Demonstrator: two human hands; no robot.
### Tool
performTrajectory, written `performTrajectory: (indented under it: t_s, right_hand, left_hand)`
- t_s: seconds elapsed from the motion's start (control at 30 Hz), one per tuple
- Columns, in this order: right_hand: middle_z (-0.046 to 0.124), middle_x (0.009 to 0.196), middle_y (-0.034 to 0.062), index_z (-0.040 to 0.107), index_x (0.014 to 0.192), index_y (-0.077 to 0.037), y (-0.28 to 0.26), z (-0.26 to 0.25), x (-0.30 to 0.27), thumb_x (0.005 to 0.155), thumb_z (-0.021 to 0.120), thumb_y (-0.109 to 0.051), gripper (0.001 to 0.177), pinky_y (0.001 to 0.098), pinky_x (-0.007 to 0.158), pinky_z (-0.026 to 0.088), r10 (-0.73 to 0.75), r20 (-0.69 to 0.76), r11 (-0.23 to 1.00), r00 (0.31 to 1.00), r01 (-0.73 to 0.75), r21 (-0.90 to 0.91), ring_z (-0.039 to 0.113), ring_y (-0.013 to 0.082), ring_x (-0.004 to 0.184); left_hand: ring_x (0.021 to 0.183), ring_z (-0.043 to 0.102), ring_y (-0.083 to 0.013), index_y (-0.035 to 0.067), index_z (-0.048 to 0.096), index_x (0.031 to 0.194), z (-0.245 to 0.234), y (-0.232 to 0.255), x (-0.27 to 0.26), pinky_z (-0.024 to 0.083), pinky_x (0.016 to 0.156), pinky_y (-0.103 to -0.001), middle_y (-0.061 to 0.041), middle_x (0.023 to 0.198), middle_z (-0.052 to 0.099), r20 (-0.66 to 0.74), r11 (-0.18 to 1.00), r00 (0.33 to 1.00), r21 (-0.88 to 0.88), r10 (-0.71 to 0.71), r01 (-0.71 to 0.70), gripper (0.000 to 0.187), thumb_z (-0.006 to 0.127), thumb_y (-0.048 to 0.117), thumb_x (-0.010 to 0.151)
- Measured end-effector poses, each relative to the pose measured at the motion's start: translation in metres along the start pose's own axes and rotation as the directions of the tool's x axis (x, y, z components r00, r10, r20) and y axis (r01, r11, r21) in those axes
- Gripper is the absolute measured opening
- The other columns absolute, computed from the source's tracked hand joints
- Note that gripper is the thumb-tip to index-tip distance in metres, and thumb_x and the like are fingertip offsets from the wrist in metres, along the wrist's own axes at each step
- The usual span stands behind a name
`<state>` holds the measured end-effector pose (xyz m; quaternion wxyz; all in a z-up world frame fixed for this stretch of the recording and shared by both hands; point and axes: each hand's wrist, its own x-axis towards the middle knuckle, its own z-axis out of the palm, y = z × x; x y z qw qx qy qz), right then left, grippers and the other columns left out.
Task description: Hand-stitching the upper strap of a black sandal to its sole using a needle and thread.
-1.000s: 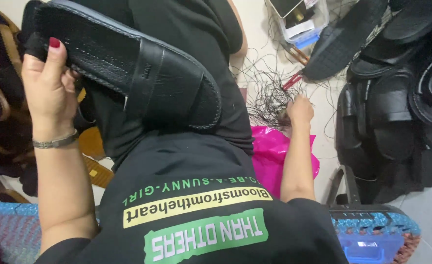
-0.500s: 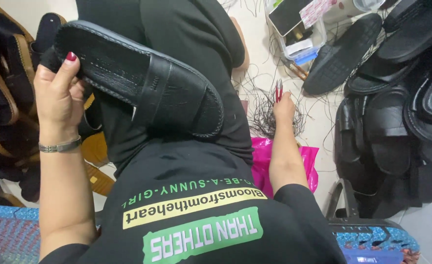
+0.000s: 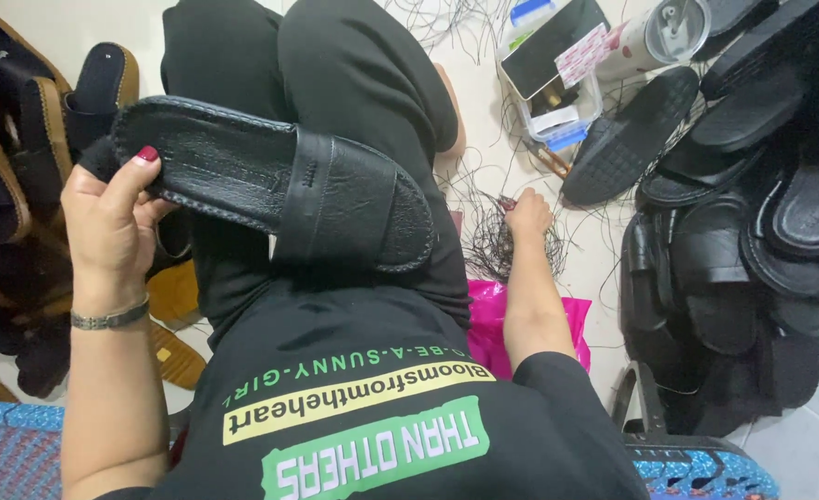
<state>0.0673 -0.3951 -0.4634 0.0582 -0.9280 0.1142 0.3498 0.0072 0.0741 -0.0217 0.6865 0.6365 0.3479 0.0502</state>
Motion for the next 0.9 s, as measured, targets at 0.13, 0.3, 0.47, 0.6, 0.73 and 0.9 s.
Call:
performTrajectory:
  t_s: [0.13,0.3,0.47,0.6,0.73,0.9]
  right_hand:
    - [0.061,0.116,0.0168,0.067,0.115,-0.009,0.000,-0.003,-0.004,0.085,0.070,-0.022,0.033,0.0503,0.088,0.051,-0.070,0.011,0.991,0.997,0.071,-0.111,0.061,0.0346,0.105]
    - [0.067,0.078,0.0045,0.065,0.087,-0.013,0.004,-0.020,-0.023,0.090,0.066,-0.019,0.007,0.0400,0.069,0.050,-0.107,-0.620,0.979,0.778,0.193,0.073,0.064,0.0244,0.071]
    - [0.066,0.078,0.0066,0.052,0.106,-0.011,0.033,-0.075,-0.057,0.094,0.057,-0.018,0.015,0.0379,0.059,0.049,0.219,-0.478,0.655,0.850,0.235,0.718,0.063,0.0246,0.064]
    - [0.064,0.076,0.0104,0.052,0.120,0.001,0.061,-0.106,-0.083,0.092,0.049,-0.001,0.028,0.0232,0.051,0.053,0.141,-0.186,-0.088,0.972,0.200,0.976,0.062,0.0145,0.059]
    - [0.065,0.081,0.0110,0.053,0.118,0.000,0.062,-0.126,-0.117,0.099,0.048,-0.002,0.020,0.0254,0.060,0.055,0.035,-0.165,-0.284,0.986,0.168,0.944,0.064,0.0179,0.065]
    - [0.059,0.070,0.0064,0.051,0.117,-0.014,0.021,-0.153,-0.157,0.091,0.054,-0.002,0.029,0.0231,0.035,0.047,-0.022,-0.141,-0.214,0.990,0.133,0.968,0.055,0.0119,0.048]
  left_hand:
    - [0.074,0.067,-0.0034,0.009,0.064,0.107,0.001,0.001,-0.001,0.058,0.063,-0.011,0.000,0.096,0.070,0.012,0.999,1.000,0.035,0.014,-0.014,0.006,0.063,0.009,0.101]
    - [0.079,0.069,-0.0065,0.008,0.061,0.109,-0.005,-0.004,-0.004,0.060,0.068,-0.015,-0.002,0.099,0.070,-0.016,0.999,0.999,0.016,-0.038,0.038,0.010,0.061,0.007,0.099]
    - [0.072,0.064,-0.0131,-0.001,0.058,0.109,-0.054,-0.020,-0.011,0.054,0.062,-0.019,-0.010,0.096,0.066,0.124,0.949,0.969,0.265,-0.212,0.173,0.017,0.063,0.007,0.094]
    - [0.045,0.052,-0.0239,-0.016,0.066,0.101,-0.027,0.023,-0.037,0.042,0.042,-0.034,-0.017,0.059,0.058,0.055,0.143,0.950,0.990,-0.307,-0.011,0.064,0.077,0.044,0.083]
    - [0.111,0.060,-0.0494,-0.021,0.062,0.125,0.013,0.036,-0.034,0.051,0.091,-0.049,-0.039,0.136,0.056,0.513,0.068,0.833,0.842,0.206,-0.535,0.068,0.083,0.025,0.080]
    - [0.098,0.063,-0.0580,-0.002,0.069,0.120,0.062,0.023,-0.011,0.047,0.085,-0.065,-0.037,0.099,0.066,0.613,0.264,0.785,0.774,-0.084,-0.576,0.062,0.085,0.034,0.073]
